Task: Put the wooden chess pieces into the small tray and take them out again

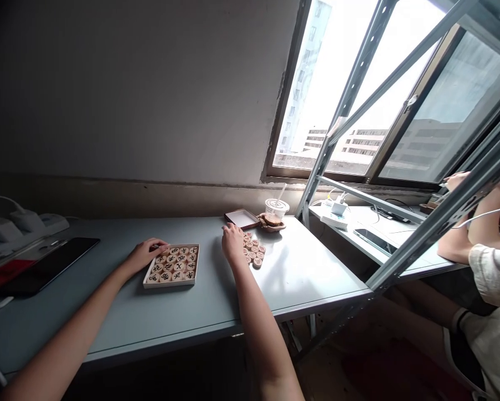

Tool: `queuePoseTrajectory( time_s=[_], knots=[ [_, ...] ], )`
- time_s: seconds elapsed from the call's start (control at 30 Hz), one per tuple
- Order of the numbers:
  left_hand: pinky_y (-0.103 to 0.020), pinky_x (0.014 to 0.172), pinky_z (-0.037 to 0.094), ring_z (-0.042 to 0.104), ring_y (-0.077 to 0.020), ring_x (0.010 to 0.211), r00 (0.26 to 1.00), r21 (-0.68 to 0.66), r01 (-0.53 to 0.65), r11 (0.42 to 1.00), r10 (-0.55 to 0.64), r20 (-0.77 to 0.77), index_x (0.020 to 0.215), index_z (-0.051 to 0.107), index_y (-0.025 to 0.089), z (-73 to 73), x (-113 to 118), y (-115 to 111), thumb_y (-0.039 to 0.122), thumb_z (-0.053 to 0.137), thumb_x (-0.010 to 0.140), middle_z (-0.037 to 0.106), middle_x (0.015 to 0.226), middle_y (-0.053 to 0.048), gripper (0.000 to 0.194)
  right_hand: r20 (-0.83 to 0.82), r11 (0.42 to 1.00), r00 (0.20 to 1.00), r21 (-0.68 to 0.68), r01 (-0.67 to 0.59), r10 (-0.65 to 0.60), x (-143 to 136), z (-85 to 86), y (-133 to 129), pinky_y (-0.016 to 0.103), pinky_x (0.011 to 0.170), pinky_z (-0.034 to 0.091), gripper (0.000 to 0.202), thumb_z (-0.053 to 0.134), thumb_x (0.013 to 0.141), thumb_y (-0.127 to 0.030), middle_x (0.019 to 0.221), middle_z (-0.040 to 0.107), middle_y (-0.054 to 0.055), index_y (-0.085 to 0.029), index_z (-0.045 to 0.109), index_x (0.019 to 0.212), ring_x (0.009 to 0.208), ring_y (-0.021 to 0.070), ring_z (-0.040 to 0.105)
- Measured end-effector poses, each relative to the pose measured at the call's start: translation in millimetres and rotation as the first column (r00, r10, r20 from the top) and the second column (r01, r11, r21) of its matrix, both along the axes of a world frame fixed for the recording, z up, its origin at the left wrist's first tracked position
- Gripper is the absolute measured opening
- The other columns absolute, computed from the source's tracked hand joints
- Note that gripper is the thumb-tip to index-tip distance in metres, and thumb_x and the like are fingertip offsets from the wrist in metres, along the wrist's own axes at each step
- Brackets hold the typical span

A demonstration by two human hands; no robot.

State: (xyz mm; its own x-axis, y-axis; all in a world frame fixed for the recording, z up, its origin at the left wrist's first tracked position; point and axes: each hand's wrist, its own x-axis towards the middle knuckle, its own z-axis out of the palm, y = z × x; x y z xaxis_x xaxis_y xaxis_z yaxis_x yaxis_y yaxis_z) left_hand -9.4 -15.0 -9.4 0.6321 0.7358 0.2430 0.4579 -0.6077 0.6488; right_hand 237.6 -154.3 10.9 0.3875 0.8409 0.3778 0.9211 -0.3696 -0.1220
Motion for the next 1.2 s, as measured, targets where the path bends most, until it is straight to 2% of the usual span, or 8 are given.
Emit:
queuePoseTrajectory(
  time_s=[0.13, 0.33, 0.5, 0.63, 0.9, 1.0, 1.1, 1.2],
  knots=[
    [-0.033, 0.082, 0.044, 0.059, -0.0265, 0.095, 1.000, -0.011, -0.005, 1.000, 0.005, 0.023, 0.086, 0.066, 0.019, -0.4, -0.8, -0.1, 0.062, 0.040, 0.077, 0.066, 0.101, -0.009, 0.052, -0.047, 0.998, 0.998, -0.038, 0.047, -0.048, 5.3, 0.2, -2.1, 0.031, 0.080, 0.036, 0.036, 0.035, 0.082, -0.001, 0.098, 0.062, 0.016, -0.012, 0.067, 0.095, 0.093, 0.0242, 0.053],
    [-0.032, 0.079, 0.045, 0.060, -0.0258, 0.092, 1.000, -0.029, 0.003, 1.000, -0.003, 0.010, 0.088, 0.066, 0.018, -1.1, -2.4, -0.7, 0.060, 0.045, 0.075, 0.065, 0.100, -0.008, 0.048, -0.125, 1.000, 0.992, -0.024, 0.006, -0.009, 6.3, -0.9, -2.4, 0.030, 0.079, 0.036, 0.030, 0.039, 0.086, -0.008, 0.101, 0.059, 0.015, -0.011, 0.064, 0.102, 0.096, 0.0228, 0.050],
    [-0.031, 0.077, 0.044, 0.059, -0.0251, 0.091, 1.000, 0.026, 0.013, 1.000, -0.014, 0.020, 0.087, 0.065, 0.018, -5.4, -1.8, 1.8, 0.057, 0.043, 0.077, 0.065, 0.098, -0.008, 0.045, -0.246, 0.980, 0.949, 0.036, -0.196, 0.198, -16.8, 9.3, 4.5, 0.025, 0.074, 0.036, 0.019, 0.057, 0.084, -0.034, 0.094, 0.063, 0.004, -0.023, 0.068, 0.096, 0.088, 0.0169, 0.053],
    [-0.032, 0.077, 0.044, 0.059, -0.0249, 0.090, 1.000, 0.038, 0.027, 0.999, -0.027, 0.007, 0.086, 0.065, 0.018, -4.4, -1.4, 1.1, 0.056, 0.042, 0.078, 0.065, 0.096, -0.009, 0.045, -0.305, 0.890, 0.838, 0.202, -0.409, 0.453, -51.2, 13.7, 16.9, 0.026, 0.075, 0.034, 0.026, 0.059, 0.082, -0.045, 0.097, 0.060, 0.003, -0.028, 0.067, 0.099, 0.091, 0.0166, 0.052],
    [-0.033, 0.079, 0.044, 0.059, -0.0246, 0.090, 0.999, 0.101, 0.024, 0.995, -0.026, 0.019, 0.083, 0.064, 0.018, -4.2, 0.4, -0.5, 0.057, 0.040, 0.079, 0.065, 0.091, -0.008, 0.045, -0.213, 0.866, 0.840, 0.096, -0.490, 0.499, -80.3, 9.4, 22.5, 0.030, 0.077, 0.028, 0.027, 0.055, 0.086, -0.041, 0.092, 0.066, -0.001, -0.030, 0.058, 0.111, 0.091, 0.0169, 0.053],
    [-0.032, 0.078, 0.044, 0.059, -0.0246, 0.088, 1.000, 0.085, 0.009, 0.996, -0.010, 0.011, 0.083, 0.064, 0.019, -3.2, 0.9, -2.2, 0.060, 0.040, 0.078, 0.065, 0.093, -0.008, 0.048, -0.157, 0.923, 0.910, 0.080, -0.376, 0.384, -63.4, 14.4, 17.6, 0.031, 0.080, 0.027, 0.020, 0.047, 0.090, -0.031, 0.095, 0.066, 0.000, -0.028, 0.061, 0.105, 0.091, 0.0170, 0.052],
    [-0.032, 0.079, 0.044, 0.059, -0.0251, 0.090, 1.000, 0.069, -0.005, 0.998, 0.004, 0.007, 0.083, 0.064, 0.018, -2.7, 1.2, -3.2, 0.062, 0.037, 0.079, 0.064, 0.095, -0.009, 0.052, -0.047, 0.995, 0.995, 0.046, -0.085, 0.087, -32.4, 13.8, 11.9, 0.034, 0.084, 0.028, 0.027, 0.040, 0.089, -0.019, 0.105, 0.062, 0.007, -0.022, 0.063, 0.102, 0.098, 0.0209, 0.049],
    [-0.032, 0.081, 0.043, 0.058, -0.0253, 0.095, 1.000, 0.067, 0.016, 0.998, -0.015, -0.012, 0.089, 0.064, 0.019, -1.8, 0.9, -4.4, 0.062, 0.037, 0.079, 0.064, 0.099, -0.008, 0.052, -0.008, 0.978, 0.979, -0.037, 0.204, -0.205, -2.6, 6.1, 3.8, 0.039, 0.088, 0.028, 0.031, 0.038, 0.085, -0.012, 0.110, 0.057, 0.018, -0.011, 0.062, 0.106, 0.104, 0.0277, 0.046]
  ],
)
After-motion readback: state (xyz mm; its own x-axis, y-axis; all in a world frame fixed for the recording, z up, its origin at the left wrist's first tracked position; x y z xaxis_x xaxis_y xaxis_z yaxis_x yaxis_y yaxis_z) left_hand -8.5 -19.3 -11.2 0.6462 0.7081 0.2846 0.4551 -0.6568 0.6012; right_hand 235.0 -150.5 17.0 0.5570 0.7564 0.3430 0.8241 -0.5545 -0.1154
